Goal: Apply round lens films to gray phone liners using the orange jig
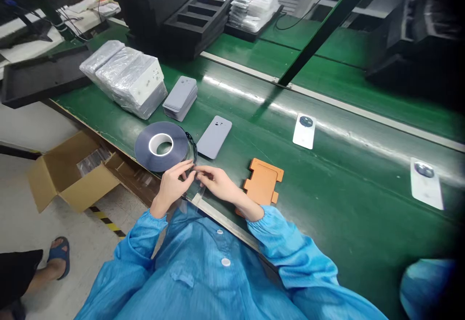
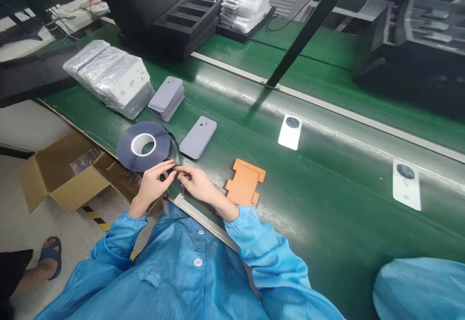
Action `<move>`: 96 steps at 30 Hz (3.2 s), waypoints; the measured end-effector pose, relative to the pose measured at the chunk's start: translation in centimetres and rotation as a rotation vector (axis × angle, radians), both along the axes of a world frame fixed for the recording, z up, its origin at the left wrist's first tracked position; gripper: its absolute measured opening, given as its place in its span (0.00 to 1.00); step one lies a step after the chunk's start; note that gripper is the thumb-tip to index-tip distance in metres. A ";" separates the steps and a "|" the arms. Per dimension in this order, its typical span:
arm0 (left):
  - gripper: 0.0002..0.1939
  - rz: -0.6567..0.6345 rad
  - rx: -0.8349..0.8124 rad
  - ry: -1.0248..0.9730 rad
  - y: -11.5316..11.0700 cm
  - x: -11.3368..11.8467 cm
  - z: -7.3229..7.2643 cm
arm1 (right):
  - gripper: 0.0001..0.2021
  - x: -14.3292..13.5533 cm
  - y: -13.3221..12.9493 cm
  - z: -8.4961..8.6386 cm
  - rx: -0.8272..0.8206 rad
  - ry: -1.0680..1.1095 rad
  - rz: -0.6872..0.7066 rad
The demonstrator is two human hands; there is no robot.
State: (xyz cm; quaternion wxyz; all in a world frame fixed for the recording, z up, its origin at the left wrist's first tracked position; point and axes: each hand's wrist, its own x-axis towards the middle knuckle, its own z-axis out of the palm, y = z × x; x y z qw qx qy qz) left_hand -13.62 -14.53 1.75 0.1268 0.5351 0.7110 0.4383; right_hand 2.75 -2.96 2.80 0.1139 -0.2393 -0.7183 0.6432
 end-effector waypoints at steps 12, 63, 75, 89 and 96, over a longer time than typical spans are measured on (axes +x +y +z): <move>0.12 0.314 0.051 -0.374 0.8 -3.6 2.3 | 0.17 -1.1 0.8 -1.4 0.054 -0.064 -0.121; 0.08 -0.246 -0.304 -0.535 14.2 15.0 -1.0 | 0.13 18.2 5.3 -1.9 0.282 -0.266 -0.870; 0.08 -0.242 -0.295 -0.501 14.2 15.0 -1.2 | 0.09 18.5 5.4 -2.0 0.426 -0.263 -0.875; 0.08 -0.235 -0.293 -0.487 14.1 15.2 -1.3 | 0.10 19.3 5.8 -3.0 0.217 -0.166 -0.908; 0.09 -0.236 -0.292 -0.474 14.0 15.2 -1.1 | 0.12 19.2 5.6 -3.1 0.239 -0.192 -0.907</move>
